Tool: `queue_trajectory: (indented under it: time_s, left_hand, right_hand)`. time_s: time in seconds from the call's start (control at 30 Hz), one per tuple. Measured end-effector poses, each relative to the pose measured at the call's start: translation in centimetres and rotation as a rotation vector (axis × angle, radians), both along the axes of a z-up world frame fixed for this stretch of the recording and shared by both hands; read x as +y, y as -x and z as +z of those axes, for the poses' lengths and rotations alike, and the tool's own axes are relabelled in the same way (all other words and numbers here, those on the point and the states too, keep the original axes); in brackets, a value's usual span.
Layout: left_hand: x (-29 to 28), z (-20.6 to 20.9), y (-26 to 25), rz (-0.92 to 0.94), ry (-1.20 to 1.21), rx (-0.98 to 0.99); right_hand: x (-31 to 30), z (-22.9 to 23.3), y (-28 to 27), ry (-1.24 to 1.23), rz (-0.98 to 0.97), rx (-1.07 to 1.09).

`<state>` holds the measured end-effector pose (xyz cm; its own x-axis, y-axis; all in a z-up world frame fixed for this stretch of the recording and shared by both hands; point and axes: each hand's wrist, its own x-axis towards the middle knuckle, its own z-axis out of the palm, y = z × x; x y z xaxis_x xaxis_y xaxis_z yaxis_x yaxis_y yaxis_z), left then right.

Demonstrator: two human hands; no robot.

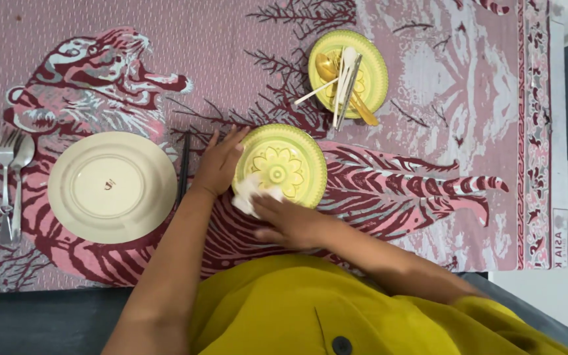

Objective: Wiping various gold and white dishes and utensils with a white cloth.

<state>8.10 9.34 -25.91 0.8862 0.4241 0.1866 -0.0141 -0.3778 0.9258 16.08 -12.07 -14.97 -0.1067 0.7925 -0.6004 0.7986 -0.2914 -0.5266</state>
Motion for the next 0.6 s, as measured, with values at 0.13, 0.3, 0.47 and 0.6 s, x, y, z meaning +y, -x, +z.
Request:
queue_trajectory:
  time_s: [0.13, 0.3, 0.47, 0.6]
  left_hand:
    - [-0.2, 0.8, 0.2, 0.044, -0.001, 0.038]
    - [-0.4, 1.1, 0.3, 0.063, -0.081, 0.008]
    - [-0.3, 1.3, 0.4, 0.072, -0.119, -0.002]
    - [-0.4, 0.8, 0.4, 0.076, -0.126, 0.0]
  right_hand:
    - [-0.4, 4.9, -1.8, 0.248, 0.051, -0.18]
    - [1.9, 4.1, -5.3, 0.269, 0.045, -0.792]
    - [6.0, -1.3, -4.4, -0.078, -0.102, -0.499]
    - [5.4, -1.8, -0.5, -0.195, 0.049, -0.298]
